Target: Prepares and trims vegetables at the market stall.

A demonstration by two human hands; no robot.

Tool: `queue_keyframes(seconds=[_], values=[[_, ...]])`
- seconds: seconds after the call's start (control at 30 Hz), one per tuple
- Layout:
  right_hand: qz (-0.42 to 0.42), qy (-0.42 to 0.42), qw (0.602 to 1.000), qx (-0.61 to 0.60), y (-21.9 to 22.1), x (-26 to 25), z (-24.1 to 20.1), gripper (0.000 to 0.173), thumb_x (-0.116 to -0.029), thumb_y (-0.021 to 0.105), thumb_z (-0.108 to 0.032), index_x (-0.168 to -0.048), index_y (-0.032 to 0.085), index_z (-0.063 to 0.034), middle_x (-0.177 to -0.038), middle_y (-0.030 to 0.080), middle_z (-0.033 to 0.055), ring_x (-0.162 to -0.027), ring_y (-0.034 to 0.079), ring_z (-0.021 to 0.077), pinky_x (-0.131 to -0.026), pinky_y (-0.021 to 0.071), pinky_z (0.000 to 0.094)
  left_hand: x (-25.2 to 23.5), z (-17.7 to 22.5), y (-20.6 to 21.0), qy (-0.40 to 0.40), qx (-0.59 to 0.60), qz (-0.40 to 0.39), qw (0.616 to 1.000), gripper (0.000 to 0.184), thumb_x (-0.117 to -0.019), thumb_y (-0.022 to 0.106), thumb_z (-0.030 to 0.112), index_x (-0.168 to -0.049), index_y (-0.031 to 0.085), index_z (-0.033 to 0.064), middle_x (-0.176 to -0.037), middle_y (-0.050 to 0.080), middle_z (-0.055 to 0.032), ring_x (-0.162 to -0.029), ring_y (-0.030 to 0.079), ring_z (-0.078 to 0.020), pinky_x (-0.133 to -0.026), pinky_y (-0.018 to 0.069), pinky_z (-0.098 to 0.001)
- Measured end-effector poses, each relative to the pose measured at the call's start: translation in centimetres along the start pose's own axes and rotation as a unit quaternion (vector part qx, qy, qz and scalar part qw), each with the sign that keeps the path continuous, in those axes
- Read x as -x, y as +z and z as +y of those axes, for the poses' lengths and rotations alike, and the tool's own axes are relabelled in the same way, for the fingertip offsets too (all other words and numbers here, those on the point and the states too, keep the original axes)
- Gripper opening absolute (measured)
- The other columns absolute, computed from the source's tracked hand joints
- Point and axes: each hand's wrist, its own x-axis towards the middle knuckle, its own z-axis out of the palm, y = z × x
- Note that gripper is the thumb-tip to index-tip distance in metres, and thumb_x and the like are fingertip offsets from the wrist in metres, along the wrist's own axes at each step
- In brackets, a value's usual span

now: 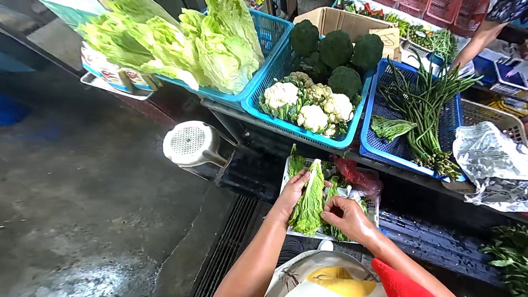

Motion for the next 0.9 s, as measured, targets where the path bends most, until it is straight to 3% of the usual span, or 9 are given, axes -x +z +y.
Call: queue_keyframes(seconds=[0.1, 0.17, 0.23, 0.37, 0.5, 0.6, 0.7, 0.8, 0.9], values=[[-0.017, 0.027, 0.999, 0.0, -0.3, -0.2, 1.3, 0.016, -0.0959, 0.063, -0.024, -0.096, 0.066, -0.008, -0.079, 0.062, -0.0021, -0.071, 0.059, 0.0037, -0.067, 0.0502, 0.0236, -0.2, 0.5, -0.4, 0.013, -0.044, 0.041, 0.998, 0.037, -0.1128, 0.031, 0.021, -0.138, 0.051, 0.0037, -0.107, 0.072, -0.0203, -0.092, 0.074, -0.0281, -0.083, 0.0622, -0.0406], [-0.02, 0.089, 0.992, 0.09, -1.1, -0.6, 2.8, 0.02, -0.095, 0.063, -0.027, -0.098, 0.067, -0.0082, -0.083, 0.065, 0.0026, -0.078, 0.063, 0.0126, -0.073, 0.0526, 0.0355, -0.2, 0.6, -1.1, 0.028, -0.079, 0.074, 0.994, 0.036, -0.1125, 0.035, 0.021, -0.14, 0.052, 0.0058, -0.108, 0.072, -0.0187, -0.093, 0.073, -0.0273, -0.083, 0.0618, -0.0405], [-0.024, 0.15, 0.977, 0.147, -1.9, -1.2, 4.7, 0.025, -0.094, 0.066, -0.025, -0.111, 0.067, -0.0062, -0.099, 0.071, 0.0097, -0.094, 0.068, 0.0229, -0.088, 0.0542, 0.0483, -0.4, 0.5, -1.8, 0.037, -0.124, 0.107, 0.986, 0.034, -0.1115, 0.04, 0.021, -0.14, 0.052, 0.0066, -0.109, 0.073, -0.017, -0.095, 0.073, -0.0259, -0.084, 0.0618, -0.0399], [0.013, 0.128, 0.992, -0.006, -2.2, -1.9, 4.5, 0.049, -0.0953, 0.064, -0.023, -0.138, 0.051, -0.0029, -0.134, 0.061, 0.0133, -0.105, 0.068, 0.0217, -0.086, 0.0584, 0.0411, -0.5, -0.3, -1.4, 0.024, -0.235, 0.106, 0.966, 0.031, -0.1048, 0.057, 0.018, -0.131, 0.053, 0.0007, -0.11, 0.069, -0.0127, -0.098, 0.069, -0.0169, -0.09, 0.0576, -0.0353], [0.051, 0.124, 0.983, -0.128, -2.1, -3.3, 1.8, 0.071, -0.0926, 0.073, -0.032, -0.147, 0.038, -0.002, -0.126, 0.064, 0.0149, -0.101, 0.069, 0.0215, -0.076, 0.0613, 0.038, -1.0, -1.2, 1.8, 0.008, -0.306, 0.045, 0.951, 0.029, -0.1035, 0.058, 0.021, -0.124, 0.062, 0.0004, -0.121, 0.065, -0.0124, -0.109, 0.064, -0.0159, -0.097, 0.0533, -0.0352], [0.12, 0.107, 0.979, -0.122, -3.2, -4.0, 0.6, 0.059, -0.0885, 0.071, -0.017, -0.139, 0.046, 0.0, -0.114, 0.069, 0.0154, -0.094, 0.07, 0.0212, -0.075, 0.06, 0.0388, -0.7, -0.3, 3.3, 0.001, -0.268, 0.023, 0.963, 0.036, -0.1085, 0.047, 0.03, -0.127, 0.062, 0.0039, -0.124, 0.064, -0.0114, -0.115, 0.062, -0.0169, -0.098, 0.0538, -0.038], [0.205, 0.075, 0.961, -0.171, -6.9, -4.1, -0.2, 0.052, -0.0883, 0.068, -0.016, -0.136, 0.052, -0.0045, -0.104, 0.069, 0.01, -0.08, 0.067, 0.0179, -0.068, 0.0585, 0.0369, -0.9, 0.9, 2.7, 0.014, -0.231, -0.001, 0.973, 0.04, -0.1078, 0.044, 0.034, -0.129, 0.062, 0.0061, -0.123, 0.065, -0.0101, -0.111, 0.064, -0.0203, -0.093, 0.0571, -0.0412], [0.32, 0.031, 0.925, -0.201, -12.4, -4.7, -1.4, 0.045, -0.0958, 0.063, -0.018, -0.138, 0.048, -0.0119, -0.108, 0.065, 0.0039, -0.085, 0.067, 0.0149, -0.074, 0.0605, 0.0378, -2.1, 0.6, -0.3, 0.029, -0.228, 0.026, 0.973, 0.034, -0.1081, 0.048, 0.027, -0.13, 0.061, 0.0052, -0.12, 0.066, -0.0109, -0.106, 0.066, -0.0202, -0.092, 0.0569, -0.0417], [0.444, 0.005, 0.869, -0.22, -17.8, -5.3, -1.7, 0.045, -0.1055, 0.055, -0.031, -0.144, 0.042, -0.0122, -0.111, 0.062, 0.0027, -0.087, 0.067, 0.0153, -0.077, 0.0602, 0.0377, -3.7, -1.7, -3.5, -0.058, -0.249, 0.095, 0.962, 0.03, -0.1082, 0.051, 0.024, -0.129, 0.059, 0.0032, -0.119, 0.064, -0.0152, -0.1, 0.066, -0.0239, -0.086, 0.0566, -0.0429]])
